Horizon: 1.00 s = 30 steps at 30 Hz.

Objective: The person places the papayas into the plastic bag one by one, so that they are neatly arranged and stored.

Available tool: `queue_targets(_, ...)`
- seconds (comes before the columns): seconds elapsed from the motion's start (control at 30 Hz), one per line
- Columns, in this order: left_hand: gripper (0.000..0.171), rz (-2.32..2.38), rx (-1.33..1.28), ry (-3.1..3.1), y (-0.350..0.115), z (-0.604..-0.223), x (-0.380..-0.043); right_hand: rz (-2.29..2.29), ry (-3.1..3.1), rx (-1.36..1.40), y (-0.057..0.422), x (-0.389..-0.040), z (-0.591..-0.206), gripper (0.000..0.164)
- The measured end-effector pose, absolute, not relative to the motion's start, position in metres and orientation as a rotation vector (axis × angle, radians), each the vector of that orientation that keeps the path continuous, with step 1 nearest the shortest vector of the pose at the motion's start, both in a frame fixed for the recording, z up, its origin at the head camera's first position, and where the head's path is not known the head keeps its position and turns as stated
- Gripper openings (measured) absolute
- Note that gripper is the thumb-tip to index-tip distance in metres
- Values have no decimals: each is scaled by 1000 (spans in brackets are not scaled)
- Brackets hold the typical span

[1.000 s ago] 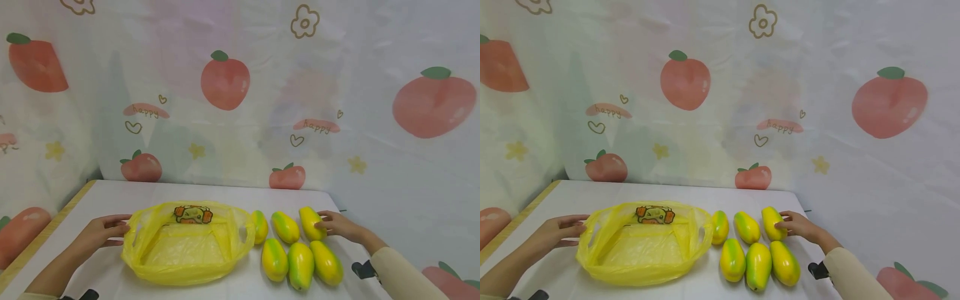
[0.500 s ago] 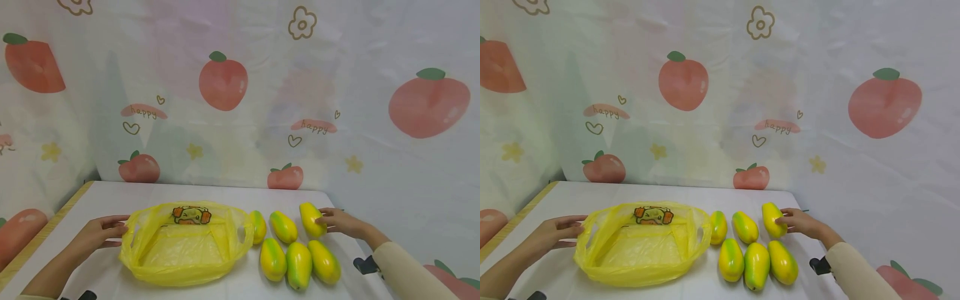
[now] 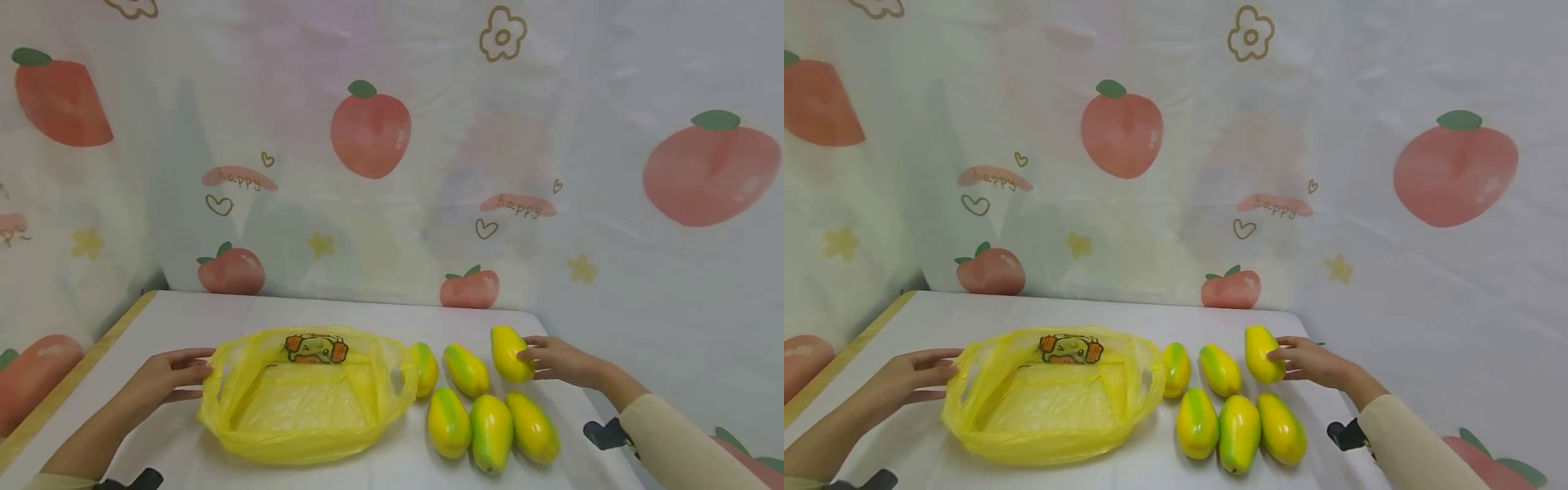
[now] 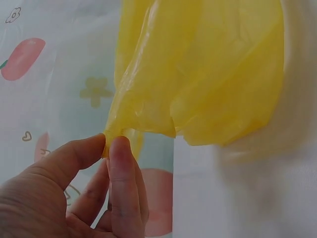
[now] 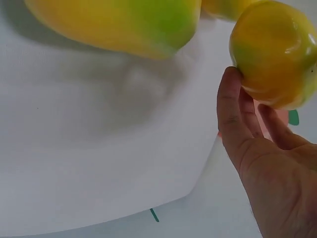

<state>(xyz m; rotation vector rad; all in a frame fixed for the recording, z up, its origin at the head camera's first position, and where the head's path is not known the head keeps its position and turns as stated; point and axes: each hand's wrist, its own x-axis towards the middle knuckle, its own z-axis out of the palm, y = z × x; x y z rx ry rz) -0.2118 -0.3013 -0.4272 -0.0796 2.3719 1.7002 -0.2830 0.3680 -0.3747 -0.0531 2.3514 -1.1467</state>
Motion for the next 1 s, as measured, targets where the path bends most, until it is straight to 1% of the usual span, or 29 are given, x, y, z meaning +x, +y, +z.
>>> queue_targets(0.23, 70, 1725, -73, 2343, -299, -425, -215, -1234, 2277, -93, 365, -284, -370, 77)
queue_targets(0.53, 68, 1764, -81, 2300, -301, -427, -212, -1282, 2231, -137, 348, -283, -361, 79)
queue_targets(1.0, 68, 1763, -44, 2298, -300, -425, -211, -1403, 2098, -98, 322, -276, -347, 79)
